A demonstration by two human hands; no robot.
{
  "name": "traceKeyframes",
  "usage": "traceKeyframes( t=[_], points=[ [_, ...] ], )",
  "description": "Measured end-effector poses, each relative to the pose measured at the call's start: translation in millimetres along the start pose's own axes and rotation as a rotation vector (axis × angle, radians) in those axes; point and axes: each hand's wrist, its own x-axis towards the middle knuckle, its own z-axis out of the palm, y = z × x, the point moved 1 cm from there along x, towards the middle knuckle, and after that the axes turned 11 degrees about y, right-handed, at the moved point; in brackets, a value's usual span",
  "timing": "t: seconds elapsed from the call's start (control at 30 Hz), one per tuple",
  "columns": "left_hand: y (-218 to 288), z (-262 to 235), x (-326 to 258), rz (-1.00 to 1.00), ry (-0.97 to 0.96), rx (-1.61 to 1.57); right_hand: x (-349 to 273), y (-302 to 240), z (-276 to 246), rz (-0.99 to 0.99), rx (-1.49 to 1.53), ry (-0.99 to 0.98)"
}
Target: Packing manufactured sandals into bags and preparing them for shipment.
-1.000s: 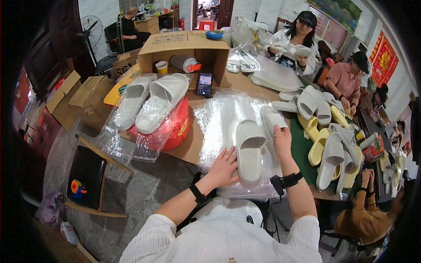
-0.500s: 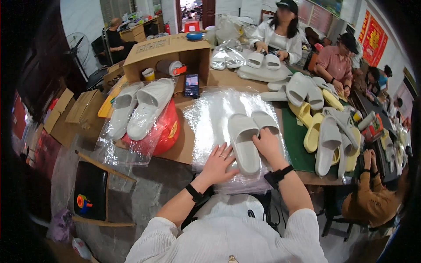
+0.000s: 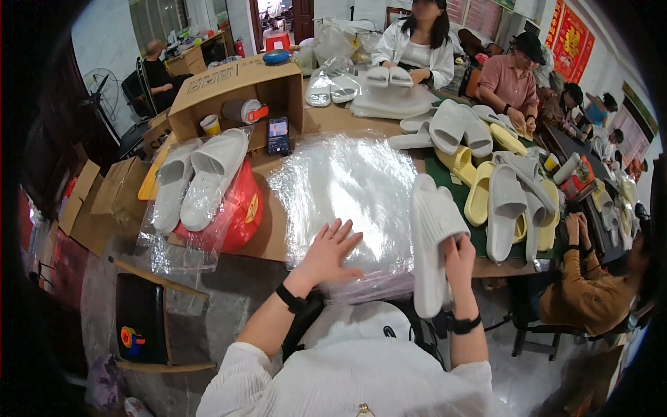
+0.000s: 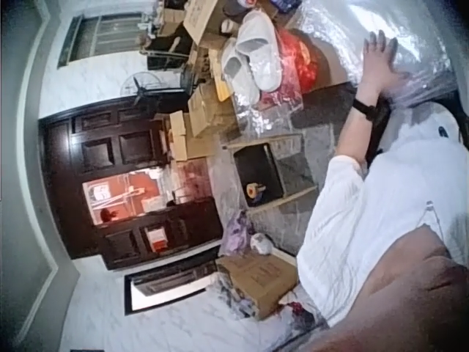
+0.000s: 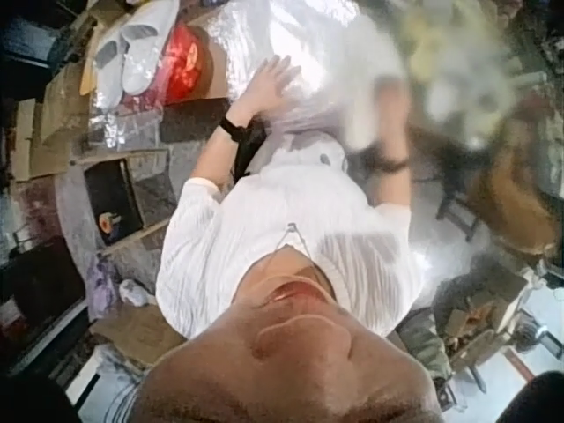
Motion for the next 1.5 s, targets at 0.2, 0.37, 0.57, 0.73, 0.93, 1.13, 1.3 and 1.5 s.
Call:
traceKeyframes(
  t=[0.2,0.37,0.57,0.73,0.93,1.13,1.3,1.5],
  points=[
    [15,-7,5,0.060,0.072,0.015,-38,4,-56,0.136,0.290,-0.010],
    [18,-16,-15,-0.077,0.093,0.035,-56,9,-74,0.102,0.266,0.018],
    [16,-4,-21,-0.023,0.209,-0.015,-67,7,-61,0.179,0.360,-0.021],
    [37,1,4,0.027,0.290,-0.089,-70,4,-60,0.139,0.330,-0.086],
    [36,9,13,-0.032,0.328,0.005,-66,-11,-69,0.080,0.250,-0.081],
    [31,10,18,-0.131,0.429,-0.069,-71,-51,-52,-0.023,0.226,-0.282],
    [31,5,28,-0.209,0.222,-0.066,-82,-67,-40,-0.209,-0.017,-0.500],
    [37,-12,27,-0.184,0.222,-0.230,-81,-52,-41,-0.255,-0.304,-0.414]
  ],
)
